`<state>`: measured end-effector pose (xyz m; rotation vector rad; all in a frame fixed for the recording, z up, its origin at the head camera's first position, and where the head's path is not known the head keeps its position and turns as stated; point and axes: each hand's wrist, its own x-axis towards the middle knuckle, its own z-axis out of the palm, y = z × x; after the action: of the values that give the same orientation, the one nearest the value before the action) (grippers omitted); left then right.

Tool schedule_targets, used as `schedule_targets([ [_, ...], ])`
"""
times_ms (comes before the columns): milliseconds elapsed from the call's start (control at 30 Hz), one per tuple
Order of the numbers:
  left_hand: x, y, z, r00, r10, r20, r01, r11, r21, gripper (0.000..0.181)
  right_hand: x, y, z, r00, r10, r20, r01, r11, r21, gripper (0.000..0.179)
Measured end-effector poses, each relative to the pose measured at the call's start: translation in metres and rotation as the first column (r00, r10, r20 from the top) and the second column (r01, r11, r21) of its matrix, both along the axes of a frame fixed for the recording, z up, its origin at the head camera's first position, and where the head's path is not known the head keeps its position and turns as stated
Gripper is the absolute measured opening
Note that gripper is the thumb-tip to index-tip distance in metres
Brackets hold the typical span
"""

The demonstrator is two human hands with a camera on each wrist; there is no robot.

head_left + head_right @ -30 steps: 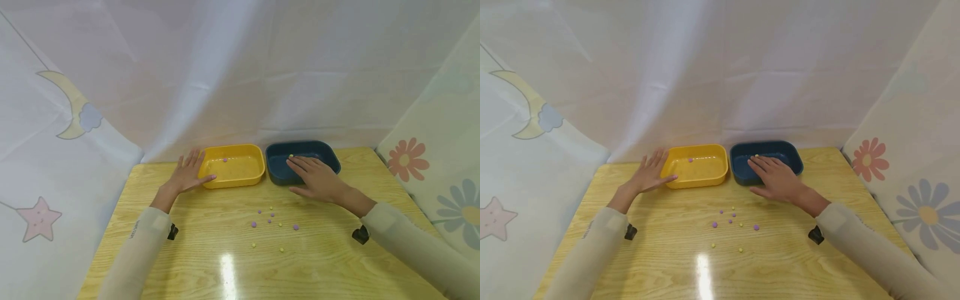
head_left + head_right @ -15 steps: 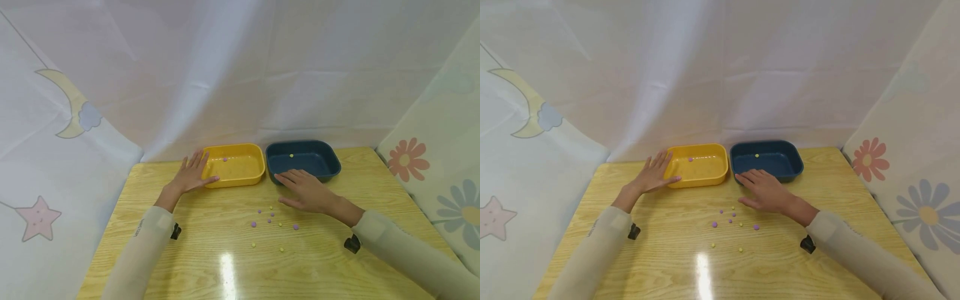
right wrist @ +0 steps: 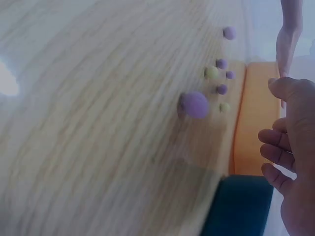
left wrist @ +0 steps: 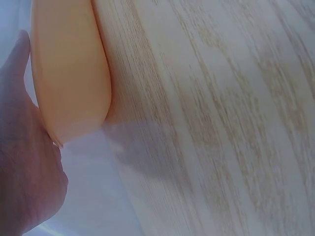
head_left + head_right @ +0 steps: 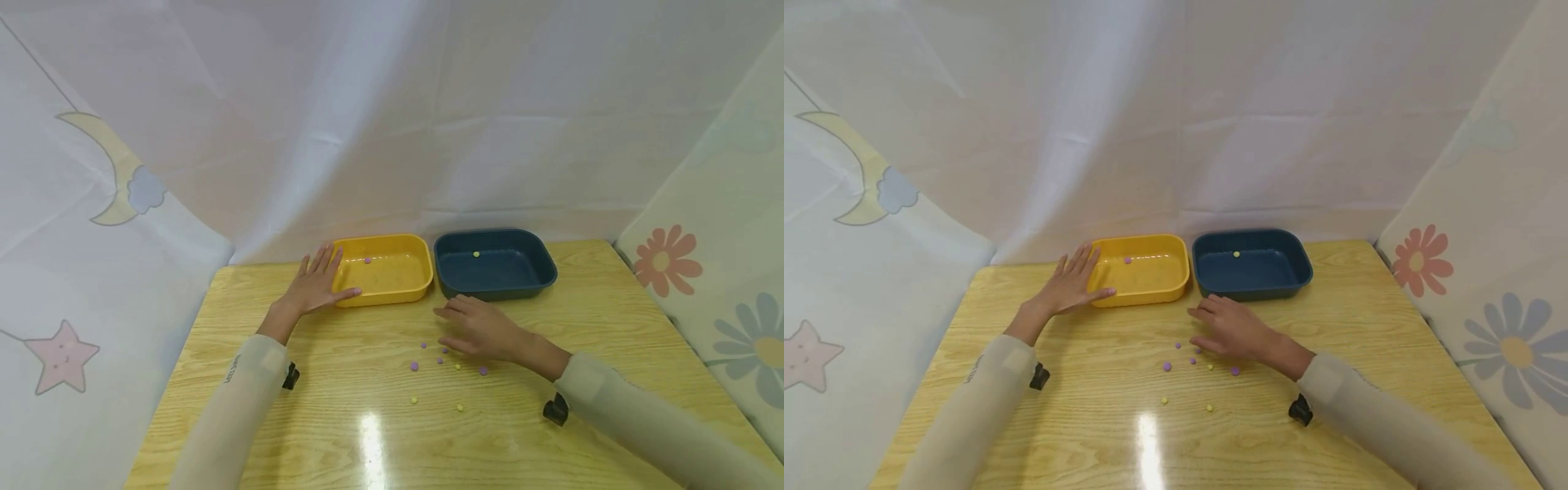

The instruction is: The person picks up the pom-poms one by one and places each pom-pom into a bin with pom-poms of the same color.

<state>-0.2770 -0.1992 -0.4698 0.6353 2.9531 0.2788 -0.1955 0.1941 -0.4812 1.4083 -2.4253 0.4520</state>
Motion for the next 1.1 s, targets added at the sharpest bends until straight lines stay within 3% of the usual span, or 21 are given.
schedule_targets([
  [300, -0.001, 0.000, 0.000, 1.000, 0.013, -0.009, -0.013, 1.000, -0.005, 0.111, -0.004, -0.012, -0.014, 0.992, 0.012, 0.130, -0.007, 0.999, -0.036, 0.044],
  [533, -0.001, 0.001, -0.001, 1.000, 0.018, 0.013, -0.018, 1.000, -0.011, 0.112, -0.006, -0.019, -0.021, 0.957, 0.037, 0.289, -0.017, 0.997, -0.071, 0.033],
  [733, -0.002, 0.002, 0.000, 0.999, 0.027, 0.023, -0.027, 1.000, -0.010, 0.112, -0.010, -0.023, -0.027, 0.937, 0.069, 0.341, -0.039, 0.995, -0.095, 0.024],
  [1100, -0.005, 0.000, -0.003, 0.999, 0.029, 0.023, -0.028, 0.999, -0.022, 0.116, -0.012, -0.029, -0.032, 0.907, 0.048, 0.419, -0.029, 0.998, -0.053, 0.021],
])
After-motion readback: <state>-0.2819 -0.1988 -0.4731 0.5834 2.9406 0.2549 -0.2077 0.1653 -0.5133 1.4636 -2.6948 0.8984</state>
